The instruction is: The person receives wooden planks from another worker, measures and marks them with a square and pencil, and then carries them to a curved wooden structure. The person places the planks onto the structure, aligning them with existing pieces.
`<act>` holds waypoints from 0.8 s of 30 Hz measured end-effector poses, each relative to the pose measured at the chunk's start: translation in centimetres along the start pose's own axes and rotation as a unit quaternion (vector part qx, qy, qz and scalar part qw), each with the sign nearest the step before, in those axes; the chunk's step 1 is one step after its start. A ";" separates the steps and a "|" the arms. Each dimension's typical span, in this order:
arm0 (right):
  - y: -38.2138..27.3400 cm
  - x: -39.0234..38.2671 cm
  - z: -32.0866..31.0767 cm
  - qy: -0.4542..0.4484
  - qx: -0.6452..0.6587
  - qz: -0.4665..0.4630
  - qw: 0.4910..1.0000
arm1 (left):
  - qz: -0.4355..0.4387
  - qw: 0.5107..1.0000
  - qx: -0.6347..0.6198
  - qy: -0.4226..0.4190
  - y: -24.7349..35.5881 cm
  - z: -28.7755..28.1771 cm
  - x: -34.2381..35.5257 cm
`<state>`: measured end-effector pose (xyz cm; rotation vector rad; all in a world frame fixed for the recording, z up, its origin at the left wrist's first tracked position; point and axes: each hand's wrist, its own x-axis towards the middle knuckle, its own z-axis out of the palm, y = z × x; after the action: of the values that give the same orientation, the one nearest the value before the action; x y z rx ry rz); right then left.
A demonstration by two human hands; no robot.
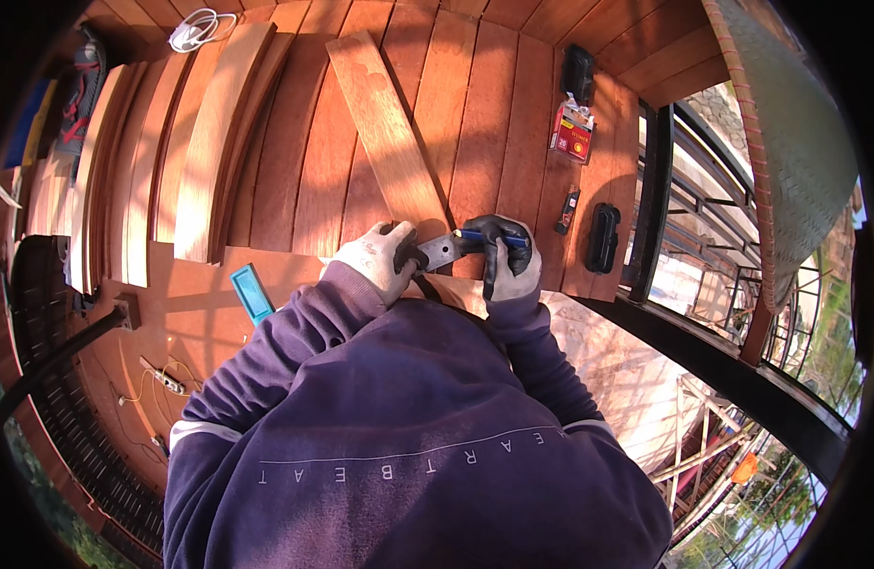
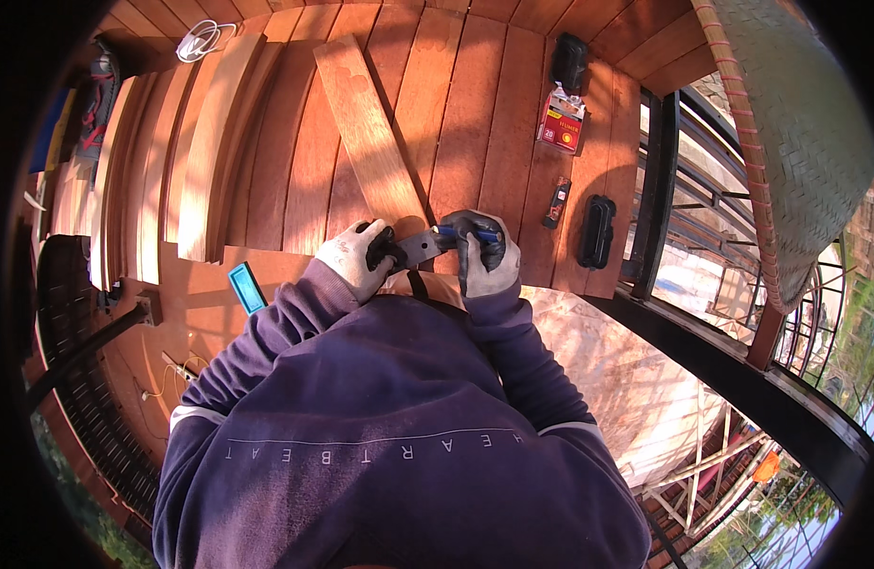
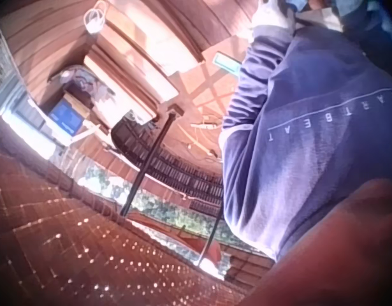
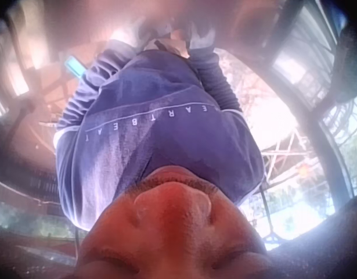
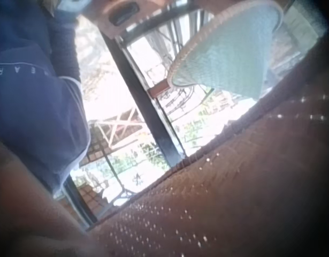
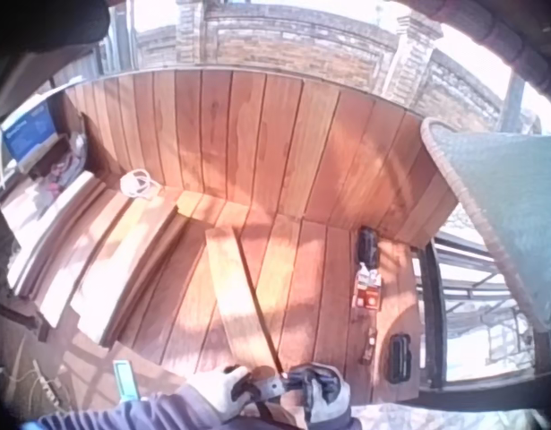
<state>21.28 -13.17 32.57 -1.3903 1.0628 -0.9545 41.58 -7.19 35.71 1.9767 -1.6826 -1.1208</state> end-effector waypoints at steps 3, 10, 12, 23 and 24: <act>0.3 0.0 0.0 -0.009 -0.030 -0.007 0.999 | -0.006 1.000 0.001 -0.001 0.1 0.0 0.0; -0.9 0.4 0.4 -0.021 -0.043 -0.013 0.999 | -0.003 1.000 -0.006 -0.005 -0.1 0.0 -0.1; -0.8 0.4 0.4 -0.019 -0.043 -0.012 0.999 | -0.006 1.000 -0.008 -0.008 0.1 -0.2 -0.1; -0.7 0.6 0.5 -0.037 -0.053 -0.014 0.998 | 0.009 1.000 -0.007 0.006 -0.4 0.1 0.0; -0.8 0.6 0.6 -0.036 -0.048 -0.013 0.998 | 0.009 1.000 -0.008 0.005 -0.4 0.1 0.0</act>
<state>22.10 -13.61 33.31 -1.5097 1.0499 -0.8739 41.78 -7.05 35.35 1.9502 -1.6779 -1.1126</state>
